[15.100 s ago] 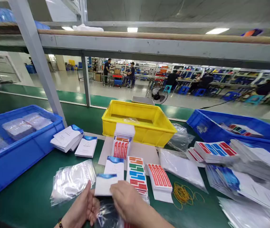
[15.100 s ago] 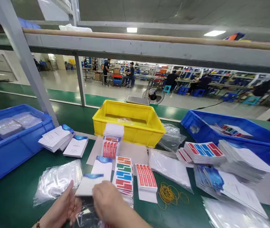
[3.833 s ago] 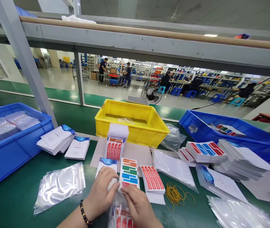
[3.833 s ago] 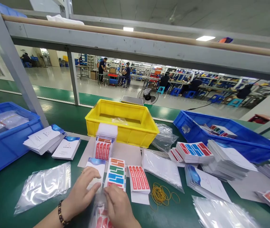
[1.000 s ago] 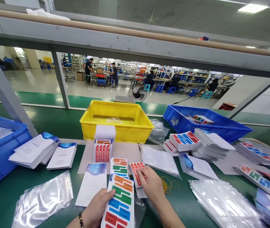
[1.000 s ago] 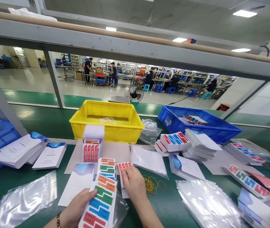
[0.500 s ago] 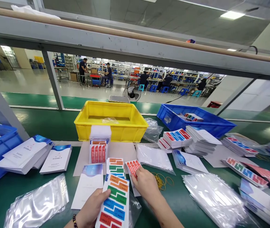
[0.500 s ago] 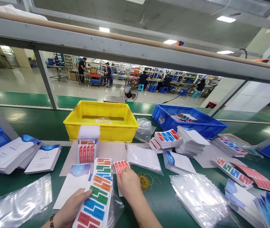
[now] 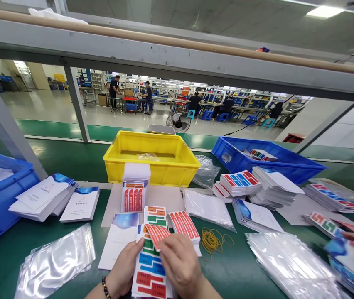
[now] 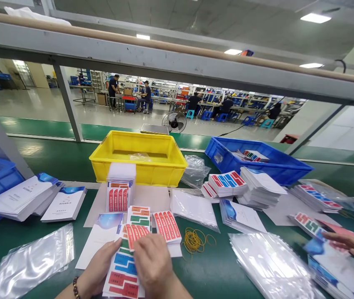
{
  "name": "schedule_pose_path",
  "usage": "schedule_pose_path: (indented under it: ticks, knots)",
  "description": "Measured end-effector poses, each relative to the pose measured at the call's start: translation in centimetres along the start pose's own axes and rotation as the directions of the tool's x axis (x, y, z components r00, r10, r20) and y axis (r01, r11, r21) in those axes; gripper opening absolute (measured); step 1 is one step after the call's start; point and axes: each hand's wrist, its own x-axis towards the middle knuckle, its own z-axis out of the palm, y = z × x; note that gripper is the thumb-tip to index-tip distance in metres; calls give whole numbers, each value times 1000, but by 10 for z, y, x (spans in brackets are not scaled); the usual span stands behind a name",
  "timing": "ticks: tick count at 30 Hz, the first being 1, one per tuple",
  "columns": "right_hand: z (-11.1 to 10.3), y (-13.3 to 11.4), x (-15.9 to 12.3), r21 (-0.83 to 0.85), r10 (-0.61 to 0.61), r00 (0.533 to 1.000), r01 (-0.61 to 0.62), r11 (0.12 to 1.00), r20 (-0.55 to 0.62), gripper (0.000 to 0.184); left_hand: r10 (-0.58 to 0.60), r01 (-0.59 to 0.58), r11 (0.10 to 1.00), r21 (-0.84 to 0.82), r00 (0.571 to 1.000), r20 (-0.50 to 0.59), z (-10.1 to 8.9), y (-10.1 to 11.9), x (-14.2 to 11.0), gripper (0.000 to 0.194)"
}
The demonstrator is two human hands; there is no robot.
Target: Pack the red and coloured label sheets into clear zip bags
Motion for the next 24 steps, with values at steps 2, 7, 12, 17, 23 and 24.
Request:
schedule_pose_path:
  ticks: [2, 7, 12, 17, 23, 24]
  knots:
    - [11, -15, -3, 22, -57, 997, 56, 998, 58, 17, 39, -39, 999, 15, 999, -17, -1, -2, 1, 34]
    - [31, -25, -11, 20, -143, 987, 141, 990, 78, 19, 87, -84, 984, 159, 996, -13, -1, -2, 1, 35]
    - [30, -26, -12, 133, -165, 986, 161, 978, 19, 21, 104, -126, 965, 229, 989, 104, -5, -5, 3, 35]
    - [13, -6, -9, 309, 163, 985, -172, 935, 58, 18, 48, -71, 982, 173, 990, 134, -3, -5, 0, 35]
    - [5, 27, -6, 437, 605, 751, -653, 619, 265, 14, -52, 22, 976, 216, 990, 134, -4, -3, -5, 39]
    - [6, 30, -6, 444, 625, 724, -682, 581, 294, 14, -53, 19, 975, 220, 987, 151, -4, -3, -5, 39]
